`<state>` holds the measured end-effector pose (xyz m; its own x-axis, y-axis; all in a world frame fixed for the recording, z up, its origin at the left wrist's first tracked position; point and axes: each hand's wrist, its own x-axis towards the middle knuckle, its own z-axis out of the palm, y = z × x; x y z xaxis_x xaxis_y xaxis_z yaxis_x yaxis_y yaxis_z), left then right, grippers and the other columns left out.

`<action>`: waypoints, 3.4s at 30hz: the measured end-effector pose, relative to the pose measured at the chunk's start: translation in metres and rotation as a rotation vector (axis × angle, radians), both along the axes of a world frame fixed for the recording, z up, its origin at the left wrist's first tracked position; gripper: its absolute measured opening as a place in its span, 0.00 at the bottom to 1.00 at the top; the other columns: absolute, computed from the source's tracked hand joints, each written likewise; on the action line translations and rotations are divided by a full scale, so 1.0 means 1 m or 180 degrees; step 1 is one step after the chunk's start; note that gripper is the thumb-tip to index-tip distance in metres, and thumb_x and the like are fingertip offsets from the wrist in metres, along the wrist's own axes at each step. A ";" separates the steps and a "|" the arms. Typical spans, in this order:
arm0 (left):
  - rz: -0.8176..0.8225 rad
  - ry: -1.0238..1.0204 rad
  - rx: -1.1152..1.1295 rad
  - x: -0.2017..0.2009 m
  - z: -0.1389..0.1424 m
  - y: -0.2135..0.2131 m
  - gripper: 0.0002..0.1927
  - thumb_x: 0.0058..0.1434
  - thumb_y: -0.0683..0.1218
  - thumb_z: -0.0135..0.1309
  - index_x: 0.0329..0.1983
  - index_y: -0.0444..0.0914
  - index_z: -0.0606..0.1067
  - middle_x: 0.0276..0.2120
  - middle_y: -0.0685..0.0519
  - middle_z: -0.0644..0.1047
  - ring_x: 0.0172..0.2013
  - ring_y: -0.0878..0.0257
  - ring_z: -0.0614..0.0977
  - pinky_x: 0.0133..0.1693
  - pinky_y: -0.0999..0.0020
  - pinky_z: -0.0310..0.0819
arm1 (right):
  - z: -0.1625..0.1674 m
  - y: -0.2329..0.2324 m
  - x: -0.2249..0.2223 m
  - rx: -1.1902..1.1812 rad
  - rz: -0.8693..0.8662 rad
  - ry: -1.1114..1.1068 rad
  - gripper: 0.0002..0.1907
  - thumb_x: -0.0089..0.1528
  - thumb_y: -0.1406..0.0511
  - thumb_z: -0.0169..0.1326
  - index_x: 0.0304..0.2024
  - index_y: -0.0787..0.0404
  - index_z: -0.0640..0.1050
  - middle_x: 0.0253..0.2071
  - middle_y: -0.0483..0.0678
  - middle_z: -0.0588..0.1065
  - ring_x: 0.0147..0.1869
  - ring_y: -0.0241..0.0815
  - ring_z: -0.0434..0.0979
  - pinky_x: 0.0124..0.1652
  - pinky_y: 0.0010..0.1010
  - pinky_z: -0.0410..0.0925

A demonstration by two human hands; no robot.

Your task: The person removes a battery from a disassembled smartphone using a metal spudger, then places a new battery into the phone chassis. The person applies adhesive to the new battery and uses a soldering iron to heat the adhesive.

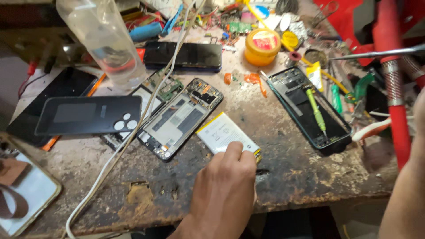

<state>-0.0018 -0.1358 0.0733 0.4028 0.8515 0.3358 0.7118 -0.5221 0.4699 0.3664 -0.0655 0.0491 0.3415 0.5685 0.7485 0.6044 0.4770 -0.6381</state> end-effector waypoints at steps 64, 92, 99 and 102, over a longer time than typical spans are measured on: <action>-0.0087 0.0073 -0.0095 0.000 -0.003 0.006 0.04 0.50 0.34 0.57 0.29 0.32 0.75 0.38 0.42 0.77 0.35 0.47 0.84 0.36 0.52 0.80 | 0.040 0.043 -0.027 0.0452 -0.0665 -0.1302 0.13 0.76 0.65 0.51 0.39 0.68 0.76 0.32 0.47 0.77 0.35 0.37 0.80 0.39 0.26 0.73; -0.0096 0.0035 -0.0161 0.000 -0.002 0.006 0.03 0.51 0.34 0.56 0.28 0.31 0.75 0.39 0.42 0.77 0.36 0.46 0.84 0.36 0.51 0.80 | 0.026 0.054 -0.008 0.0310 -0.0893 -0.0940 0.12 0.77 0.66 0.50 0.42 0.69 0.77 0.35 0.48 0.78 0.36 0.37 0.80 0.40 0.27 0.73; -0.0123 0.0168 -0.0245 0.001 -0.001 0.006 0.02 0.54 0.34 0.56 0.30 0.30 0.75 0.40 0.41 0.77 0.36 0.48 0.84 0.36 0.54 0.82 | 0.026 0.055 -0.007 0.0253 -0.0899 -0.1003 0.14 0.78 0.65 0.49 0.39 0.68 0.76 0.31 0.47 0.76 0.32 0.37 0.79 0.37 0.26 0.74; -0.0124 0.0066 -0.0240 0.000 0.000 0.006 0.03 0.52 0.34 0.57 0.29 0.30 0.75 0.39 0.41 0.77 0.36 0.46 0.84 0.36 0.53 0.81 | 0.028 0.055 -0.007 0.0241 -0.1000 -0.1104 0.16 0.78 0.65 0.49 0.37 0.67 0.76 0.30 0.47 0.76 0.32 0.36 0.79 0.35 0.26 0.74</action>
